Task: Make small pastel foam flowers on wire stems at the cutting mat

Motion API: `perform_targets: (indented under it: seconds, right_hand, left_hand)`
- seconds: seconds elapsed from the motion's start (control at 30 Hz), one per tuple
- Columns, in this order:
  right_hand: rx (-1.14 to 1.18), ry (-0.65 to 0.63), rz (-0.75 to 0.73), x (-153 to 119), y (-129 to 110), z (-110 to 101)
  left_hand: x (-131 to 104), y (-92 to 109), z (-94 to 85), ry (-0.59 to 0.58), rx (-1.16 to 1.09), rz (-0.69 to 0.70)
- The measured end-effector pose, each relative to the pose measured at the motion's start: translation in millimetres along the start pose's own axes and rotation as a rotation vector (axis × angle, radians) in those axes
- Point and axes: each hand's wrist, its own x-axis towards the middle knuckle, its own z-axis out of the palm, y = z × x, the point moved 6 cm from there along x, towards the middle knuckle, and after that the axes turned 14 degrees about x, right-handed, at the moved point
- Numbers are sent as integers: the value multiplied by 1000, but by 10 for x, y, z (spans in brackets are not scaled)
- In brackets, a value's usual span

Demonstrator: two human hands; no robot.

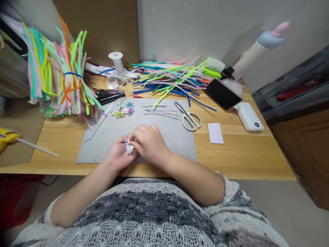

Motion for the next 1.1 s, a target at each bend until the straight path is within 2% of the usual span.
perform_targets:
  seconds: [0.13,0.23,0.33,0.43,0.5,0.63,0.8,0.9,0.97,1.0,1.03,1.07,1.1]
  right_hand:
    - [-130,-7,-39,67,-52,13]
    - [-124,-2,-87,59,-92,-4]
    - [-72,68,-115,34,-128,-99]
    - [-30,137,-143,-14,-126,-226]
    - [-23,174,-135,-59,-71,-304]
    - [-12,226,-92,-154,129,-388]
    - [21,212,-22,-214,369,-311]
    - [86,183,31,-222,458,-244]
    - [138,184,68,-225,499,-228]
    - [162,190,86,-227,515,-227]
    - [183,196,102,-228,527,-229]
    - [200,202,115,-229,537,-232]
    - [213,206,124,-230,543,-236]
  left_hand:
    - [33,-52,43,53,3,-20]
    - [54,-55,22,73,44,-28]
    - [52,-30,-23,59,40,-28]
    - [-21,53,-92,3,-33,-12]
    - [-115,136,-136,-93,-107,-10]
    - [-307,380,-382,-69,-66,64]
    - [-506,677,-624,-8,71,193]
    - [-771,708,-795,-15,99,251]
    - [-1017,601,-1007,-48,87,248]
    - [-1133,493,-1145,-85,75,196]
    - [-1231,311,-1296,-149,96,36]
    - [-1324,93,-1481,-202,155,-186]
    - [-1395,-88,-1735,-174,231,-381]
